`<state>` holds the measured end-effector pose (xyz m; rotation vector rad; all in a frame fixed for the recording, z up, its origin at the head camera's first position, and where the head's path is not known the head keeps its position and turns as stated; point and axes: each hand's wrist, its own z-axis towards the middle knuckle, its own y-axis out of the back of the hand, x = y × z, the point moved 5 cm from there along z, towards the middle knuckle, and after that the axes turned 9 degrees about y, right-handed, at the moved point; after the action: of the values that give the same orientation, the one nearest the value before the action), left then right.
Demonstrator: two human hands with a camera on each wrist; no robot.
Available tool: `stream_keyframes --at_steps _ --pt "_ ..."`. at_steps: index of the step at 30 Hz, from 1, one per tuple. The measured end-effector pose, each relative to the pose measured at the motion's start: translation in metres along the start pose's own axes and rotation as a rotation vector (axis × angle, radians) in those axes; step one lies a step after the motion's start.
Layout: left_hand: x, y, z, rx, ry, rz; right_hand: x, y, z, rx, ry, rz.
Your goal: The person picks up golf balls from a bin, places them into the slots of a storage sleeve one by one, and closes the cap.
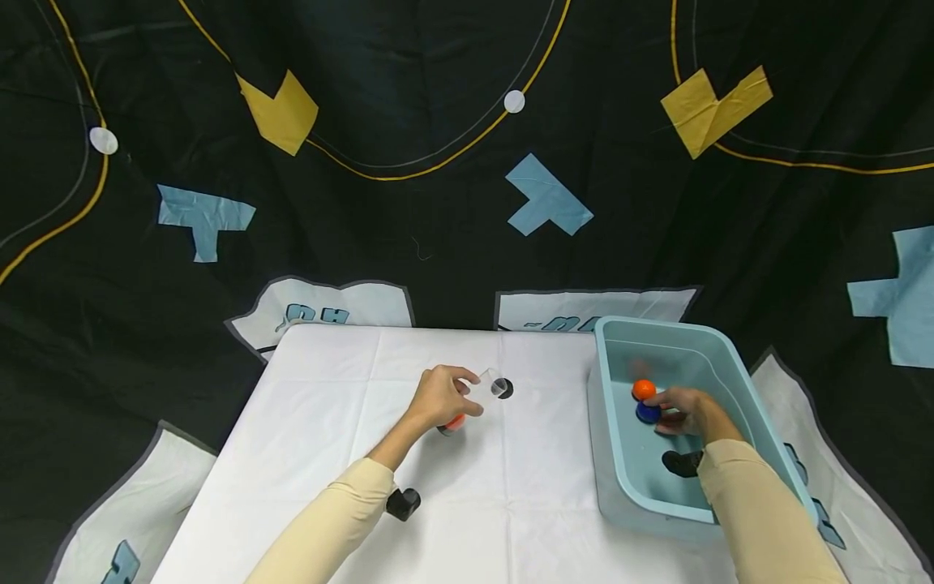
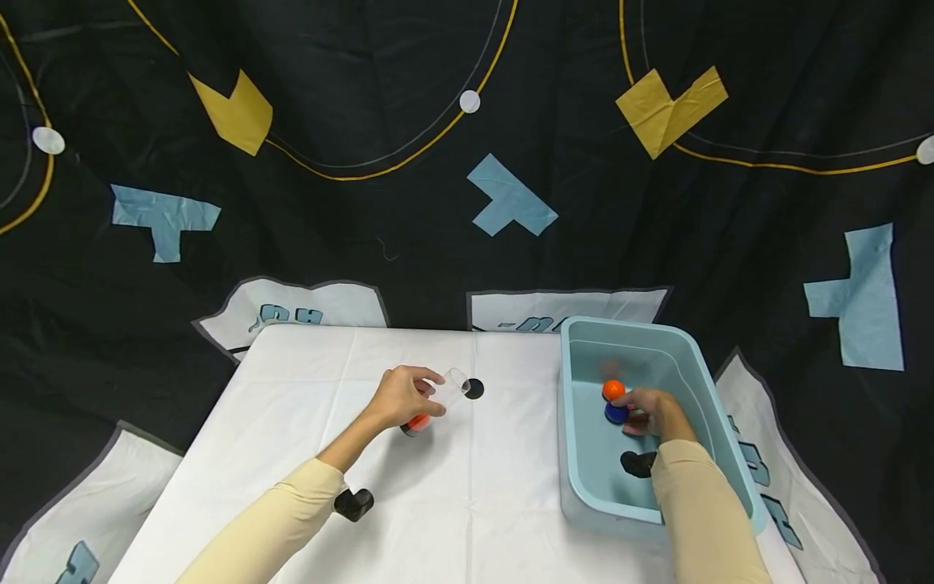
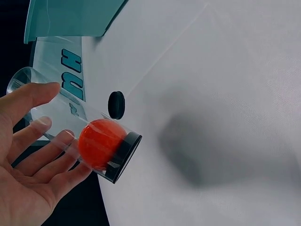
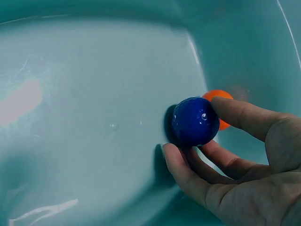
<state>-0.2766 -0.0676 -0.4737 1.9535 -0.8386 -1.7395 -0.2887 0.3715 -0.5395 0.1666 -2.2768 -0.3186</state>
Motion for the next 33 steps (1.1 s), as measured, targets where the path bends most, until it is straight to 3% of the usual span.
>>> stream_keyframes --at_steps 11,20,27,33 --pt "0.0 0.004 -0.001 -0.013 -0.018 0.007 -0.002 0.005 0.001 0.024 0.017 -0.008" --pt "-0.002 0.005 -0.001 -0.019 -0.025 0.01 0.006 0.004 -0.007 0.141 0.089 -0.01" --pt "-0.002 0.006 -0.002 -0.018 -0.027 0.013 0.01 -0.009 -0.009 0.136 0.066 -0.055" --pt "-0.001 0.004 -0.001 -0.021 -0.03 0.019 0.017 -0.026 -0.011 0.203 0.096 -0.067"
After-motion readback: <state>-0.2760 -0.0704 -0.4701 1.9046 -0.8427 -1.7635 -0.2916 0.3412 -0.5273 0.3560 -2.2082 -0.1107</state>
